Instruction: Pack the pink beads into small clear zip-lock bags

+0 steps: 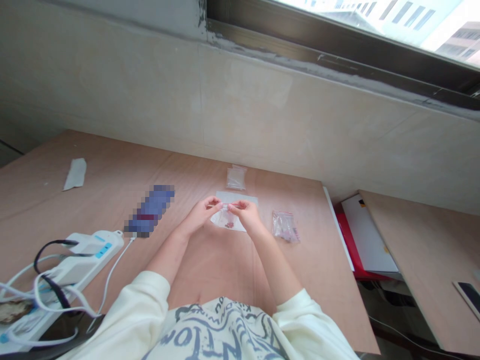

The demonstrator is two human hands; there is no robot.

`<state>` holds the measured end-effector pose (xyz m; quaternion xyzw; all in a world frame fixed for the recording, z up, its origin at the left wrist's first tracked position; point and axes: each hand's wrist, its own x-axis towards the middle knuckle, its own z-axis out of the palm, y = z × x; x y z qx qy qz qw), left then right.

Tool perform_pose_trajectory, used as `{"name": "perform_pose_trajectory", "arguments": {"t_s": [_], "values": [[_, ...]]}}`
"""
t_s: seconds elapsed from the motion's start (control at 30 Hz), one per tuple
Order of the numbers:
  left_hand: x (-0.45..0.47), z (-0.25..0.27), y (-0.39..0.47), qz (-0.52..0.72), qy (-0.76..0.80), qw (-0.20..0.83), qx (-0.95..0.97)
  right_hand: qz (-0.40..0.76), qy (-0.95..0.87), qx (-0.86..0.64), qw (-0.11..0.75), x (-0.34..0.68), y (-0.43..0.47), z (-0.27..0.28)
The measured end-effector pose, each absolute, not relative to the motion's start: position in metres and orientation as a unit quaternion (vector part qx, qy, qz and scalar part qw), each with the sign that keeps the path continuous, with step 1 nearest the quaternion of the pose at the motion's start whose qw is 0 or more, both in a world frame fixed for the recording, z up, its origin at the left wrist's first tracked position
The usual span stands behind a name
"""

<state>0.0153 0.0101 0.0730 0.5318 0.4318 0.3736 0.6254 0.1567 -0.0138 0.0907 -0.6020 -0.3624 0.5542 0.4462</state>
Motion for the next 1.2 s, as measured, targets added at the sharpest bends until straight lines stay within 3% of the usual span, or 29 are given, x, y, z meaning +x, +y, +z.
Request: {"name": "perform_pose_trajectory", "arguments": {"t_s": [0.3, 0.47, 0.9, 1.1, 1.2], "values": [[0.013, 0.078, 0.008, 0.318, 0.475, 0.552, 0.607, 0.573, -0.357, -0.584, 0.450, 0.161, -0.021, 0.083], [0.007, 0.087, 0.007, 0.279, 0.459, 0.597, 0.596, 0.586, -0.345, -0.561, 0.472, 0.164, -0.024, 0.087], [0.010, 0.100, -0.001, 0.266, 0.436, 0.567, 0.646, 0.564, -0.349, -0.544, 0.514, 0.174, -0.038, 0.088], [0.019, 0.094, -0.003, 0.276, 0.437, 0.608, 0.603, 0.620, -0.337, -0.497, 0.505, 0.170, -0.051, 0.075], [0.020, 0.086, -0.002, 0.287, 0.464, 0.599, 0.585, 0.549, -0.282, -0.566, 0.546, 0.201, -0.061, 0.064]]}}
